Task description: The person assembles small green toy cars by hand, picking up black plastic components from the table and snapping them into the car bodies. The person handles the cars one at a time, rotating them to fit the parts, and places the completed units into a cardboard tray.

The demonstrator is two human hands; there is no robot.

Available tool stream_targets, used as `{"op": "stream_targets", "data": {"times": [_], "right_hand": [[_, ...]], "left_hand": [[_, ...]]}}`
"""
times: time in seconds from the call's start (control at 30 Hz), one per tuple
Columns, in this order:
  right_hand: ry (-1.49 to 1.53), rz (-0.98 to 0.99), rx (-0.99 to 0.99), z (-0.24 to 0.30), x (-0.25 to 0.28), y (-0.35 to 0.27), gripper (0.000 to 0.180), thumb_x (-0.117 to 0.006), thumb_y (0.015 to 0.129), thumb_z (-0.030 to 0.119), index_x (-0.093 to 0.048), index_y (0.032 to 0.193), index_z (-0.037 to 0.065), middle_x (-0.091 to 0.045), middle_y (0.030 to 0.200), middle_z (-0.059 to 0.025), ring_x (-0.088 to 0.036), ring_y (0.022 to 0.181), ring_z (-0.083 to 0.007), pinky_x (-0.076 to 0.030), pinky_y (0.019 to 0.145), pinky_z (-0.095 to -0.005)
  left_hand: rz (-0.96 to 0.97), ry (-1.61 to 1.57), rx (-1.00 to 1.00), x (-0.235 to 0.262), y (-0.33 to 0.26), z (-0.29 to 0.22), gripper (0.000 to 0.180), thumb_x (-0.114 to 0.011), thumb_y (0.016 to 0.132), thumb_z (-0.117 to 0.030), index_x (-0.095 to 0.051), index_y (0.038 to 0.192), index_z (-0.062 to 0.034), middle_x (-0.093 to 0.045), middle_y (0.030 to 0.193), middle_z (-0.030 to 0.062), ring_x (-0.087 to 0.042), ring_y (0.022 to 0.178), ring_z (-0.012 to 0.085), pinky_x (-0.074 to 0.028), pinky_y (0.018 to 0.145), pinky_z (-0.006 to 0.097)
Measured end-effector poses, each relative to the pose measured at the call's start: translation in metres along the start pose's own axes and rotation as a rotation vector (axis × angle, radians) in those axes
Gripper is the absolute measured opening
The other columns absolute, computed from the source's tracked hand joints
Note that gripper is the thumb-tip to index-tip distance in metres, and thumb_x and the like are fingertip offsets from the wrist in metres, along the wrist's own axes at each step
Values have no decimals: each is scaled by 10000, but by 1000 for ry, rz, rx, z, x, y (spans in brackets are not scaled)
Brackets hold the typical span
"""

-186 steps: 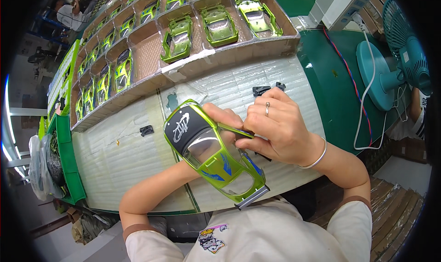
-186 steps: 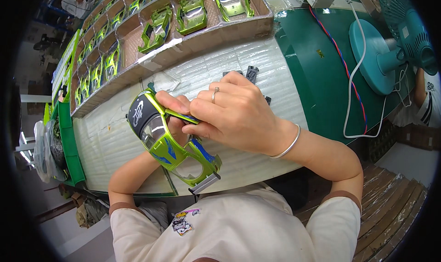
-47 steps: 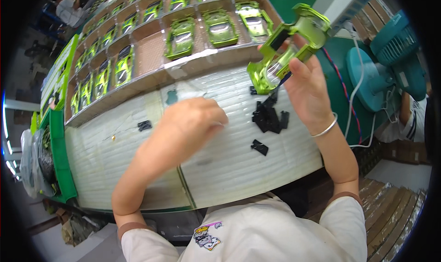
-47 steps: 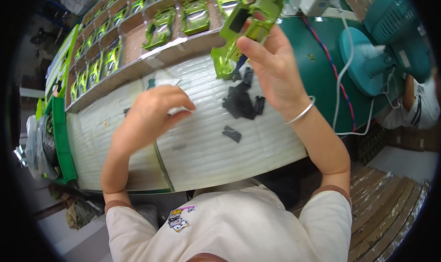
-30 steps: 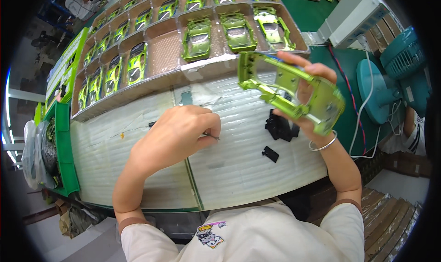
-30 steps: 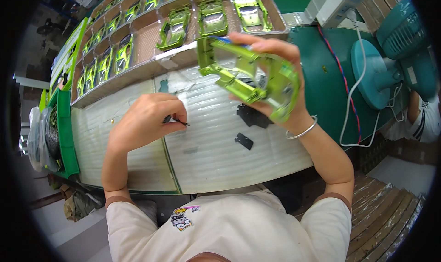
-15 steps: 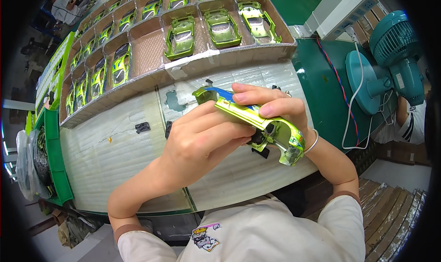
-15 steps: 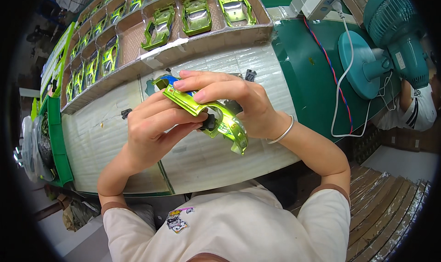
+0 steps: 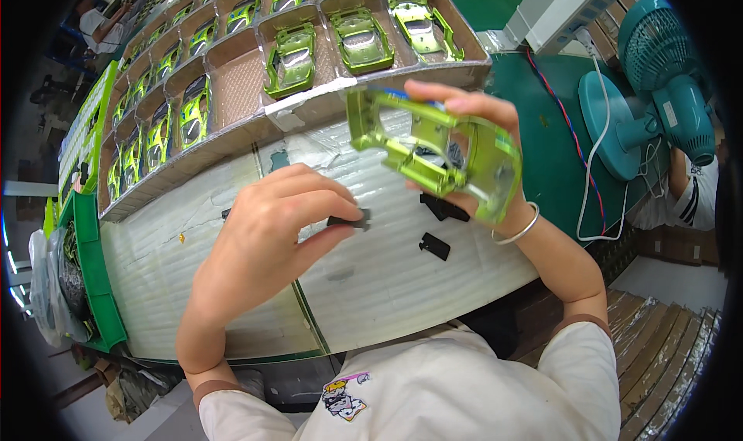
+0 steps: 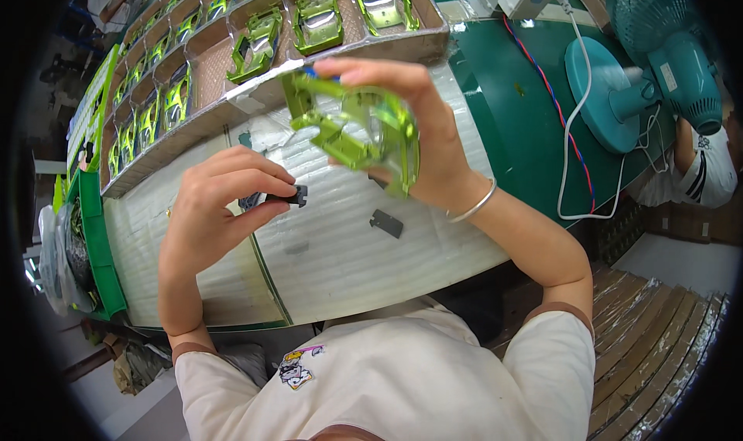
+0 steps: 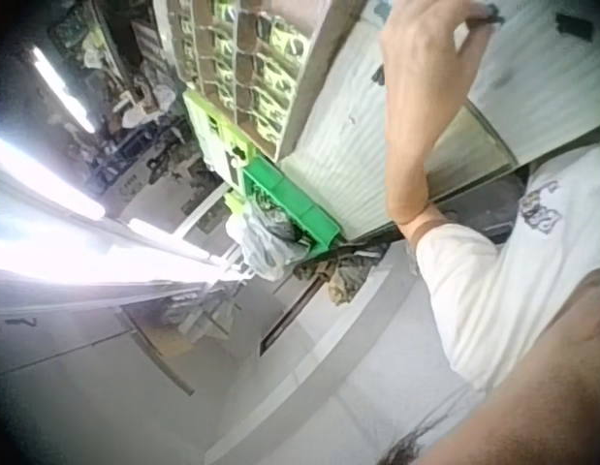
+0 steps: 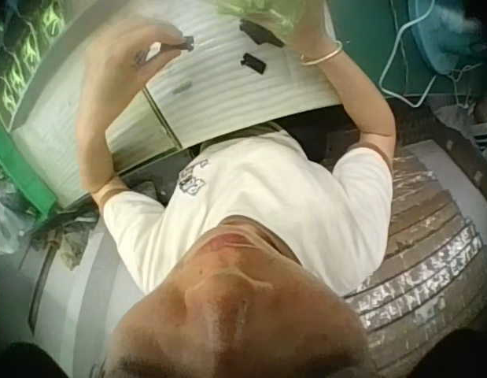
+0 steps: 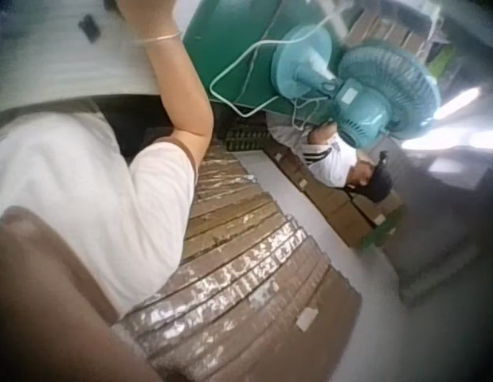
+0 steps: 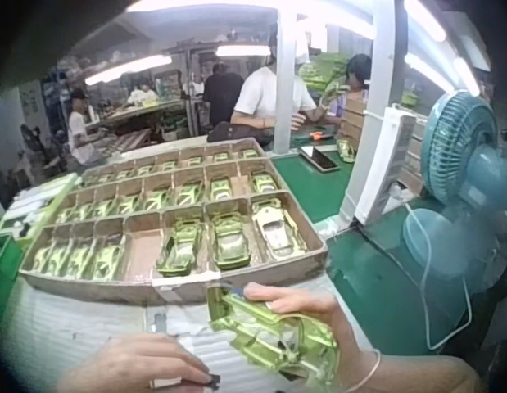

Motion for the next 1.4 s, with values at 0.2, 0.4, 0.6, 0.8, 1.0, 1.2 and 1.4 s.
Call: {"op": "stream_targets", "data": {"times": [0.2,0.4,0.6,0.8,1.0,1.2,1.4], "right_hand": [[-90,-11,-11,-4,11,3,709,-782,619,18,-347,1172,105,-482,1219,-184,-484,1142,-256,-448,918,-337],[-82,-78,-4,-3,8,5,679,-788,597,10,-387,1139,88,-530,1178,-154,-524,1098,-223,-449,907,-306],[-43,-71,34,-5,10,3,676,-777,617,8,-368,1150,87,-497,1201,-177,-490,1133,-253,-443,925,-338],[-6,-66,207,-1,0,-1,560,-736,666,3,-399,1110,59,-516,1174,-213,-505,1120,-314,-447,911,-383],[-41,77,276,6,-9,-2,484,-715,704,72,-432,1096,82,-542,1146,-227,-511,1098,-390,-436,912,-441],[-19,97,275,9,-10,-2,473,-703,705,51,-431,1091,70,-545,1136,-234,-525,1082,-382,-436,913,-457],[73,154,265,7,-10,-3,474,-699,693,15,-430,1082,57,-553,1120,-233,-538,1066,-368,-434,918,-451]], "left_hand": [[66,33,-121,-40,2,-4,254,-684,647,-30,-629,893,-57,-589,838,64,-563,780,229,-453,667,303],[102,131,-345,-97,2,-24,289,-534,700,-96,-546,976,-10,-498,899,70,-500,797,206,-444,644,306],[175,-70,-236,-75,5,-20,290,-587,689,30,-566,975,-17,-523,900,81,-520,755,193,-455,628,292],[-313,-707,70,-25,10,-15,271,-617,698,111,-635,934,-22,-625,840,104,-611,715,165,-475,631,264],[-438,-435,-10,-29,10,-7,206,-691,670,49,-656,862,-18,-656,786,86,-616,702,172,-470,634,266],[-438,-31,-237,-25,14,-15,238,-694,592,26,-659,821,-30,-626,753,61,-585,694,197,-464,609,288],[-427,143,-453,-22,14,-11,297,-643,526,-65,-667,822,-55,-605,753,50,-572,677,180,-462,561,279]]}}
Point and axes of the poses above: each hand's wrist, its own y-axis towards the middle knuckle, its own x-axis out of the back of the hand, z = x × y, the point moved 3 cm from there along y, towards the middle knuckle
